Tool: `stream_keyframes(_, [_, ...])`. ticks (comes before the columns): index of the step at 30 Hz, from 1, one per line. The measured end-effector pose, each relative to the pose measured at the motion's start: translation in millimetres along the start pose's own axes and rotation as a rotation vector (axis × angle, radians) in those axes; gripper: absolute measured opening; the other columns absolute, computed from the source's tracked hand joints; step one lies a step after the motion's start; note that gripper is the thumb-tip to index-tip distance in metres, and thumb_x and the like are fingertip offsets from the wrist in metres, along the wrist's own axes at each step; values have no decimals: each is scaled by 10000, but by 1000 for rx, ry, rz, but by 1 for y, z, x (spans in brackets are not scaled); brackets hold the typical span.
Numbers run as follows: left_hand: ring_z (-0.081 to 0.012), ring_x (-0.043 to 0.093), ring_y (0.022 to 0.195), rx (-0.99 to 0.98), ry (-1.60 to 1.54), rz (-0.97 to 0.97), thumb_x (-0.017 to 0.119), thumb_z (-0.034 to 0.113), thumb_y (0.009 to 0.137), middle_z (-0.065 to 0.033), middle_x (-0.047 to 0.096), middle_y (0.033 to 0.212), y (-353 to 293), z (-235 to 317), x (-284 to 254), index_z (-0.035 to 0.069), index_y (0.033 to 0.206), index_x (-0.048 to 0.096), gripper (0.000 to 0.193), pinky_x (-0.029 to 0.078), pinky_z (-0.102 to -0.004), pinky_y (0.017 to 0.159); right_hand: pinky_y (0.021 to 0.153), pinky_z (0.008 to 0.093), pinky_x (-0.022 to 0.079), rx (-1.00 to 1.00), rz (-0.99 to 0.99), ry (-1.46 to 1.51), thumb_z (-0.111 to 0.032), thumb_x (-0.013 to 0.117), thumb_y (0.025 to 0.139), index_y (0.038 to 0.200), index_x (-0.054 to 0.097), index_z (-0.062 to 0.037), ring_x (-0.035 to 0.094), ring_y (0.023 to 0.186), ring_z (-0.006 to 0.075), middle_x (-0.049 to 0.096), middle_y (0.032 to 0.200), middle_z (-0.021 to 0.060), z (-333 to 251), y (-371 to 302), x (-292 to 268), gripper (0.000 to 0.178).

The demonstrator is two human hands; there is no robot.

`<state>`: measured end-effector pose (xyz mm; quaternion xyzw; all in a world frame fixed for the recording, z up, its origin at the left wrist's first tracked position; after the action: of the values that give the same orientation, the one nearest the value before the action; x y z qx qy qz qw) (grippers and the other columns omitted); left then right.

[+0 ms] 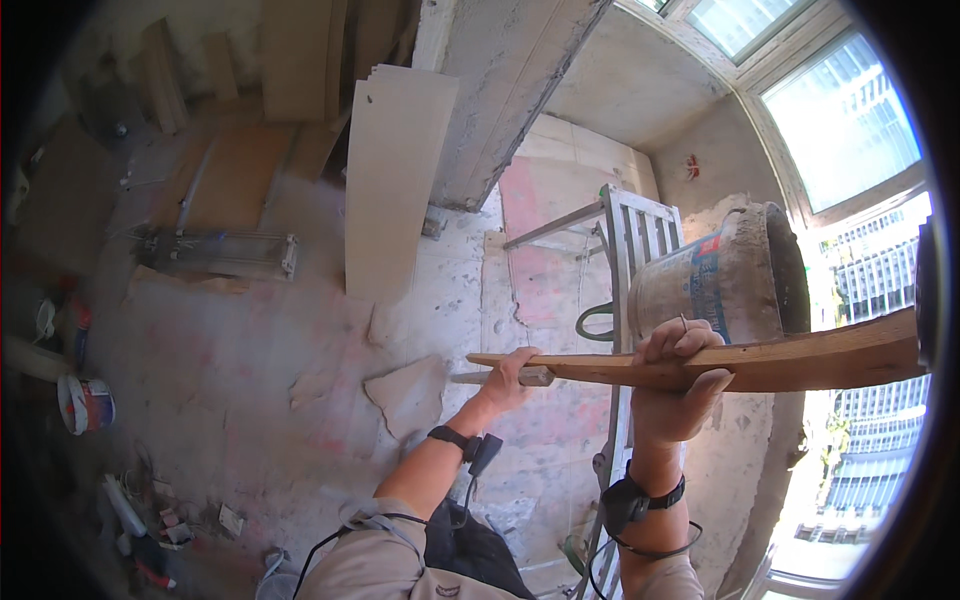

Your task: Checking wall alignment using a wooden board and hammer, then scraping debris from the floor with a shovel.

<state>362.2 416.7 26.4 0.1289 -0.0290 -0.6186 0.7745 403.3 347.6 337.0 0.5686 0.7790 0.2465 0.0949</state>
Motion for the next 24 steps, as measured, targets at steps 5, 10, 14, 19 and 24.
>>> stream_keyframes(5, [-335, 642, 947, -16, 7, -42, 688, 23, 748, -154, 633, 1001, -9, 5, -1, 37, 1103, 568, 375, 513, -361, 801, 533, 298, 495, 24, 11, 44, -559, 597, 901, 906, 512, 10, 526, 682, 185, 460, 844, 94, 1, 1, -1, 575])
stream_keyframes(10, [-352, 623, 906, 6, 25, -41, 711, 38, 737, -160, 626, 954, -1, 1, -1, 40, 999, 573, 296, 502, -394, 779, 538, 289, 480, 87, 19, 54, -594, 608, 877, 895, 508, 9, 521, 684, 181, 457, 827, 87, 6, 5, -6, 611])
stream_keyframes(14, [-367, 619, 904, -8, -10, -39, 675, 28, 761, -169, 625, 956, 15, 5, 9, 47, 1032, 582, 287, 500, -391, 787, 564, 289, 465, -29, -10, -27, -609, 583, 886, 873, 511, -3, 528, 683, 176, 483, 841, 97, -18, 7, -5, 610])
stream_keyframes(19, [-313, 622, 826, 16, -30, -14, 687, 60, 767, -151, 632, 908, -1, -35, 19, 46, 1036, 613, 279, 500, -382, 761, 555, 314, 464, -94, 22, -116, -516, 628, 893, 790, 569, 13, 575, 646, 218, 568, 779, 134, 7, -6, -18, 542])
stream_keyframes(24, [-415, 549, 802, 136, 661, -98, 478, 141, 938, -200, 578, 882, -47, -111, 32, 35, 952, 558, 134, 452, -467, 705, 495, 279, 420, -14, 87, 33, -309, 551, 938, 820, 576, -62, 498, 514, 128, 574, 683, 37, 8, -28, -2, 275])
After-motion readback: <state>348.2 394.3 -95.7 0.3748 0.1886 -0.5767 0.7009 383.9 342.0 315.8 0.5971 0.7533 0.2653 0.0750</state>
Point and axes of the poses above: each hand's wrist, its own y-axis towards the middle knuckle, its own x-axis out of the palm, z = x × y, the point moved 4 cm from there along y, towards the middle knuckle
